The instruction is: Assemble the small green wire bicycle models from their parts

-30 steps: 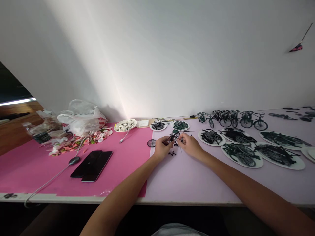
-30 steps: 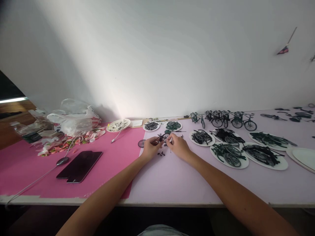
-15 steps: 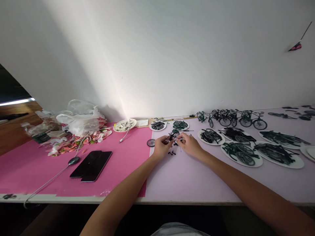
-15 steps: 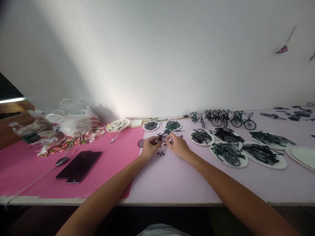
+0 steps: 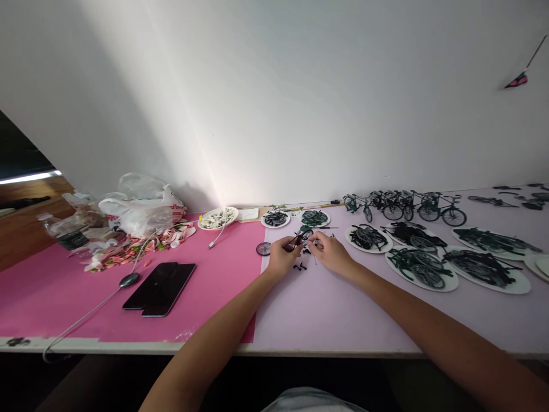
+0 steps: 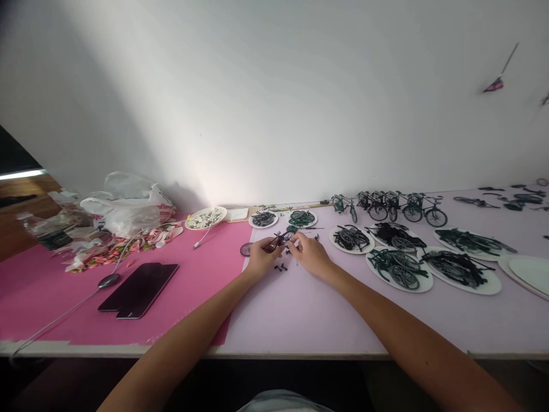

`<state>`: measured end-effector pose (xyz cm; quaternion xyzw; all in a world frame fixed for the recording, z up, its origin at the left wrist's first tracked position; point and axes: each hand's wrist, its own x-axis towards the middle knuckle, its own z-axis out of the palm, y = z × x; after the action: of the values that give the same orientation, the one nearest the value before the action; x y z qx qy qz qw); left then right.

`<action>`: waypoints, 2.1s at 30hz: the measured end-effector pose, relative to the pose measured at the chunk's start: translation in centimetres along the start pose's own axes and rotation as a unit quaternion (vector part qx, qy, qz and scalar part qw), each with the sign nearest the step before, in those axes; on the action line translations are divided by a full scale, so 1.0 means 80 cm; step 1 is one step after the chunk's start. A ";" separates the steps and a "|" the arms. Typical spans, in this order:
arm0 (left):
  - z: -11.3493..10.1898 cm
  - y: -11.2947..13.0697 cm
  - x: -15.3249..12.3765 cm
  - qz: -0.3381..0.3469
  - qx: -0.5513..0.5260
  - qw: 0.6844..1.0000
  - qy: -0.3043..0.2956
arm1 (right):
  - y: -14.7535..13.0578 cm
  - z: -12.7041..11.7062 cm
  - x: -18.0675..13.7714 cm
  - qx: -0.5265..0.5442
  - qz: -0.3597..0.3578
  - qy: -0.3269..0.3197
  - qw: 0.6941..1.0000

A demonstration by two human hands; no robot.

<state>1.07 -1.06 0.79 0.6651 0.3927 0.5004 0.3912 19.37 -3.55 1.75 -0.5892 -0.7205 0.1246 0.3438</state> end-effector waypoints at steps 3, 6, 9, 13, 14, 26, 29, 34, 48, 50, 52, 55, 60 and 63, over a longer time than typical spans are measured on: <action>0.000 -0.002 0.000 -0.003 0.003 1.000 -0.001 | 0.001 0.001 0.000 -0.002 -0.001 0.003 1.000; 0.001 -0.006 0.001 0.001 0.010 1.000 -0.004 | 0.005 0.003 0.002 0.003 -0.014 0.006 1.000; 0.001 -0.009 0.001 0.005 0.016 1.000 -0.005 | 0.009 0.006 0.004 0.003 -0.033 0.006 0.999; 0.001 -0.008 0.001 0.002 0.018 1.000 -0.004 | 0.011 0.007 0.004 0.003 -0.040 0.009 0.999; 0.001 -0.008 0.001 0.001 0.018 1.000 -0.004 | 0.011 0.006 0.004 0.004 -0.037 0.009 0.999; 0.001 -0.007 0.000 0.002 0.023 1.000 -0.008 | 0.002 0.002 0.002 -0.016 0.011 0.012 1.000; 0.001 -0.009 0.001 0.000 0.027 1.000 -0.006 | 0.008 0.005 0.004 -0.015 -0.013 0.015 1.000; 0.002 -0.009 0.001 -0.004 0.024 1.000 -0.007 | 0.008 0.005 0.003 -0.009 -0.011 0.016 1.000; 0.001 -0.007 0.001 -0.001 0.030 1.000 -0.007 | 0.006 0.005 0.003 -0.024 -0.004 0.001 1.000; 0.002 -0.008 0.002 0.000 0.028 1.000 -0.007 | 0.008 0.006 0.004 -0.018 -0.017 0.002 1.000; 0.002 -0.009 0.002 0.001 0.024 1.000 -0.007 | 0.008 0.005 0.005 -0.014 -0.019 0.003 1.000; 0.002 -0.008 0.001 0.000 0.018 1.000 -0.006 | 0.005 0.003 0.004 -0.019 -0.006 0.007 1.000; 0.002 -0.005 0.000 0.003 0.017 1.000 -0.003 | 0.001 0.002 0.001 -0.021 0.016 0.001 1.000; 0.002 -0.006 -0.001 0.007 0.023 1.000 0.000 | 0.004 0.004 0.003 -0.017 -0.005 0.005 1.000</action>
<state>1.12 -0.94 0.33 0.6768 0.3996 0.4936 0.3723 19.41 -3.17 1.38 -0.5915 -0.7240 0.1080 0.3381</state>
